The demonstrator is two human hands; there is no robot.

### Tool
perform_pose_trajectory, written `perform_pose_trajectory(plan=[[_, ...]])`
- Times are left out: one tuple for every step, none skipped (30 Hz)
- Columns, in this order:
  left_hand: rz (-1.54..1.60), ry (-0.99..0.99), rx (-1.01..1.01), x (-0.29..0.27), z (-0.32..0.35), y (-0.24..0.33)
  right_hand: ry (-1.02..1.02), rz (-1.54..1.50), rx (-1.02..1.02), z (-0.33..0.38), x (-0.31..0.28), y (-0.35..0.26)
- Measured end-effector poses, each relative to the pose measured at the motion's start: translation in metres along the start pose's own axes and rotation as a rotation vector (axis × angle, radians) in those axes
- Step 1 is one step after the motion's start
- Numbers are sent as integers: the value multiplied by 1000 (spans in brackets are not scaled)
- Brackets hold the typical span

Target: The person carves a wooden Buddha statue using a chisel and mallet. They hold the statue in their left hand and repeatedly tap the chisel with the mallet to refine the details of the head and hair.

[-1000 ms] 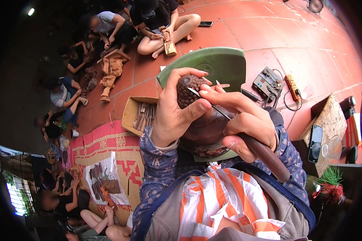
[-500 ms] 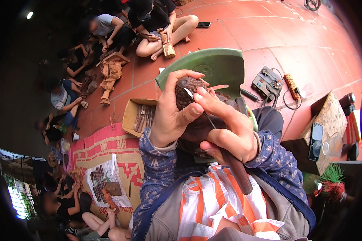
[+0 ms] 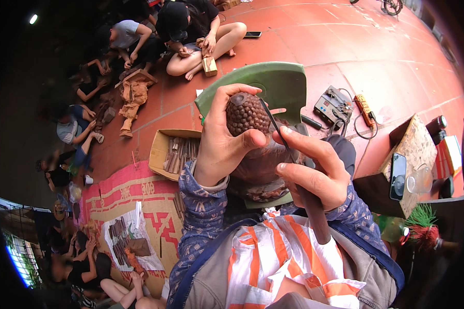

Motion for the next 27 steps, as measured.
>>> perform_pose_trajectory(plan=[[-5, -14, -3, -2, 0, 0, -32, 7, -2, -3, 1, -3], [-10, -21, 0, -3, 1, 0, -63, 22, -6, -4, 2, -6], [-15, -29, 3, -3, 1, -1, -85, 39, -10, -5, 5, -9], [-20, -35, 6, -5, 1, -1, -84, 34, 1, -8, 9, -11], [-32, -56, 20, -5, 1, -2, -39, 21, 19, -10, 13, -13], [7, -56, 34, -4, 1, -2, 5, 7, 37, -13, 19, -15], [45, -55, 48, -2, 0, -2, 49, -6, 54, -15, 22, -15], [79, -53, 64, -2, 0, -1, 58, -29, 61, -16, 24, -15], [100, -82, 71, -3, 0, -3, 67, -51, 68, -16, 26, -15], [116, -85, 70, -4, 1, -5, 76, -74, 75, -17, 27, -14], [133, -90, 70, -4, 1, -6, 74, -37, 73, -17, 28, -14], [151, -94, 69, -4, 1, -7, 89, -27, 71, -17, 30, -14], [156, -102, 61, -5, 2, -6, 103, -17, 68, -17, 33, -13], [161, -110, 53, -6, 2, -5, 117, -7, 65, -17, 36, -12], [167, -118, 46, -6, 2, -5, 121, 4, 64, -18, 37, -12], [150, -122, 60, -7, 1, -7, 125, 14, 62, -18, 37, -12], [129, -123, 73, -9, 1, -9, 128, 21, 59, -18, 39, -12], [109, -124, 87, -10, 2, -10, 134, 23, 61, -18, 40, -13], [127, -124, 82, -10, 2, -10, 141, 25, 64, -18, 41, -14], [147, -127, 79, -8, 2, -10, 148, 30, 66, -17, 42, -14], [167, -129, 76, -8, 3, -10, 163, 30, 57, -17, 44, -13], [172, -131, 78, -7, 3, -10, 177, 30, 49, -16, 46, -12], [175, -132, 80, -7, 3, -10, 192, 28, 39, -16, 49, -12], [179, -133, 83, -8, 3, -10, 195, 24, 46, -16, 50, -12], [166, -131, 87, -8, 3, -10, 199, 21, 53, -16, 51, -12], [153, -129, 89, -8, 3, -10, 203, 16, 61, -15, 52, -12], [141, -127, 92, -8, 3, -10, 203, 13, 56, -15, 52, -12]])
Point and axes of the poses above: each hand's wrist, its own z-axis away from the middle knuckle, its own x-axis out of the palm, y = z × x, the point moved 2 cm from there along -z, towards the middle knuckle, and after that the axes turned 5 degrees about x, right-handed, at the moved point
